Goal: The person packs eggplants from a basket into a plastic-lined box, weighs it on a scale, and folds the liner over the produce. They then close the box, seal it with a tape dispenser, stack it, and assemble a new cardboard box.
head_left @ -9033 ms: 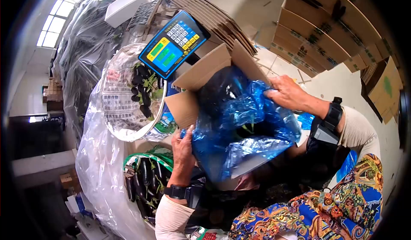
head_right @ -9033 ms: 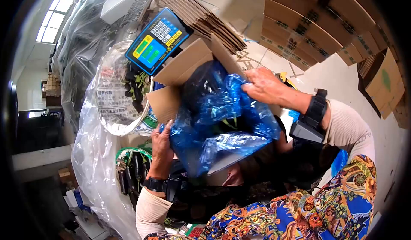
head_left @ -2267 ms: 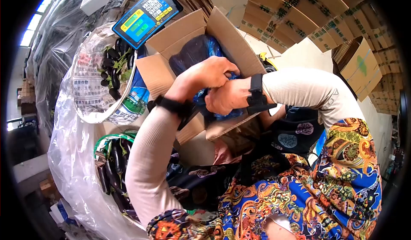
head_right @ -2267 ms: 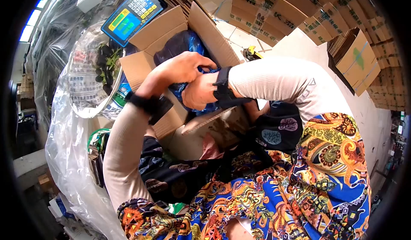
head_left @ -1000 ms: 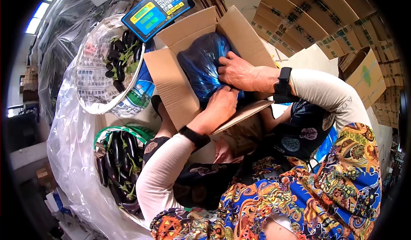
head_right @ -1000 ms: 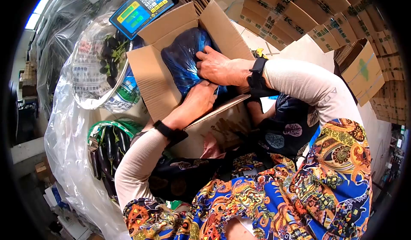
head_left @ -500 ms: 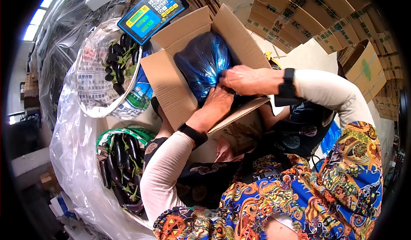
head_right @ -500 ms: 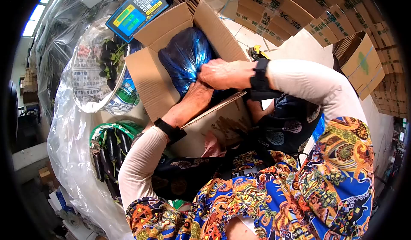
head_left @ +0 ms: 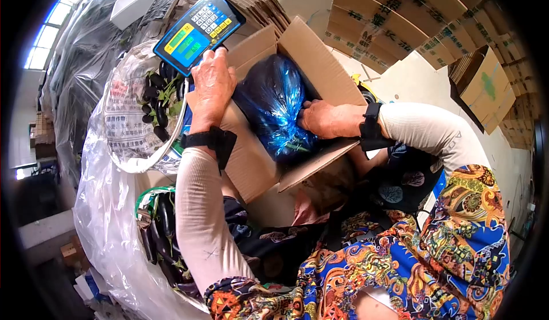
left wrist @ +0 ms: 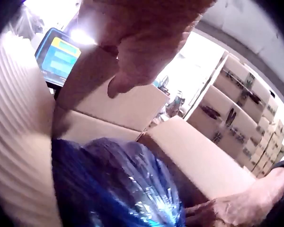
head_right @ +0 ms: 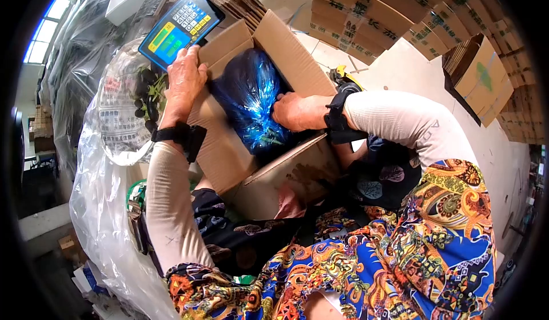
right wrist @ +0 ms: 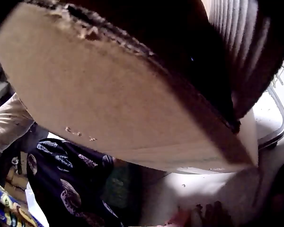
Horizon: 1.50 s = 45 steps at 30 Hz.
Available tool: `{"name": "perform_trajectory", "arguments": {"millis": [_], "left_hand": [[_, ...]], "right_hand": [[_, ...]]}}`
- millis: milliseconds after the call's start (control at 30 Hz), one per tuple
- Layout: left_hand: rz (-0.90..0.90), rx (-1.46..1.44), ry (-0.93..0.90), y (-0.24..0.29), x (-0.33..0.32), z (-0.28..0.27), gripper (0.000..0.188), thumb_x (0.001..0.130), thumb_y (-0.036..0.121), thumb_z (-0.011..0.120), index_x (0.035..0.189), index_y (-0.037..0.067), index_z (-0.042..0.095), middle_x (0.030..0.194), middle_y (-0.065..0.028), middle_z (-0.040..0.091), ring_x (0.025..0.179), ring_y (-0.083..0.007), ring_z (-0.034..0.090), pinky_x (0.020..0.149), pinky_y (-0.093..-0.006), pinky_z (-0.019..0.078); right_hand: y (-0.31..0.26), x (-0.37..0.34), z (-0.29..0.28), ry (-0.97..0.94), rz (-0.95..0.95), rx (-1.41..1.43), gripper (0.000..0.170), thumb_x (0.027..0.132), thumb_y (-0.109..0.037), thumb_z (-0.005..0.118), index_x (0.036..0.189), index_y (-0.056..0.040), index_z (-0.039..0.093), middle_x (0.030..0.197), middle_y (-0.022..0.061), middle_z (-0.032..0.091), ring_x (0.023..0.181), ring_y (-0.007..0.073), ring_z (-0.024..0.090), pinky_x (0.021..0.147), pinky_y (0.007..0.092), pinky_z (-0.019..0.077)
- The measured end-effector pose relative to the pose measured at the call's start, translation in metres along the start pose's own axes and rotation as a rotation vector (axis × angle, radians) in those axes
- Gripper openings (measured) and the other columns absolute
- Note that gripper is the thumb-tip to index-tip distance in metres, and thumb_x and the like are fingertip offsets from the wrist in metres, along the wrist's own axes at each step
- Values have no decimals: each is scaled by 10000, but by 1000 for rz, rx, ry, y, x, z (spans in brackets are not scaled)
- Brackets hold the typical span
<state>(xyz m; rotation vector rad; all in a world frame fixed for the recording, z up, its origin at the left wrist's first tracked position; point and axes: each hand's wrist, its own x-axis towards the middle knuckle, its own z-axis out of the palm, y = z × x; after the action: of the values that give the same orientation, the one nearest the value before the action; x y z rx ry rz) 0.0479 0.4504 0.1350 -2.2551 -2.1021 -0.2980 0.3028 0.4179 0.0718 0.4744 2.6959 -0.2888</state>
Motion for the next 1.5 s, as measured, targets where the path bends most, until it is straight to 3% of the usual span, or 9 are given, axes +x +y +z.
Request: {"name": "perform_trajectory", "arguments": {"millis": [133,233,600,800,1000,1200,1267,1333,1500], "left_hand": [[14,-9,-281,30,-21,-2,395,844,237,676,1187,62,589,1129,-185,585,1054,-388,577,853,-466,497],[233,-147,86,20,-60,57,552,865,341,666,1268,-12,536,1305,-243,532,1183,-414,524,970,-460,450],[117,-181,15,26,-70,74,836,780,518,711,1364,-20,450,1453,-245,396,1339,-445,356,1020,-558,371],[24,-264,-147,26,-63,66,991,698,596,756,1392,-28,424,1481,-275,349,1388,-469,282,1088,-558,308],[81,-175,-316,53,-76,41,1285,529,672,817,1451,-59,299,1530,-310,213,1425,-498,165,1112,-600,238],[148,-190,-82,50,-93,70,1351,455,637,850,1451,-65,267,1509,-317,228,1387,-530,208,1071,-625,273],[148,-200,-85,50,-91,69,1349,456,639,849,1447,-71,271,1508,-320,228,1386,-531,210,1071,-624,273],[169,-204,-64,51,-90,66,1353,453,641,849,1446,-74,272,1507,-324,230,1388,-529,211,1073,-619,273],[142,-196,-92,51,-92,66,1348,446,627,859,1447,-64,279,1507,-330,227,1395,-532,194,1077,-617,270]], "right_hand": [[-3,4,7,32,12,4,188,776,-127,637,923,-60,734,982,146,692,965,334,624,810,417,526],[1,8,8,-9,6,93,208,754,-134,641,929,-50,714,968,147,681,954,339,629,810,430,519],[-5,-76,-108,-273,-224,631,513,802,-381,745,1109,14,632,931,212,654,945,391,624,770,451,500],[-8,-51,-78,29,-50,454,120,724,-82,654,807,-7,610,716,187,627,771,409,622,654,475,490],[16,-16,-41,132,69,255,224,760,-217,679,838,-7,673,845,189,651,849,374,642,722,455,509],[50,-42,-76,846,311,-91,414,770,-380,712,947,-30,583,934,167,598,909,373,604,817,433,505],[97,-53,-85,870,468,158,404,811,-386,697,933,-15,592,861,202,620,840,376,635,788,421,521],[114,-74,-96,315,526,920,367,899,-426,659,889,-60,625,743,60,606,714,156,656,611,277,547],[79,-42,-83,-21,158,1452,395,850,-421,744,760,-87,553,701,-18,577,641,77,633,560,204,534]]}}
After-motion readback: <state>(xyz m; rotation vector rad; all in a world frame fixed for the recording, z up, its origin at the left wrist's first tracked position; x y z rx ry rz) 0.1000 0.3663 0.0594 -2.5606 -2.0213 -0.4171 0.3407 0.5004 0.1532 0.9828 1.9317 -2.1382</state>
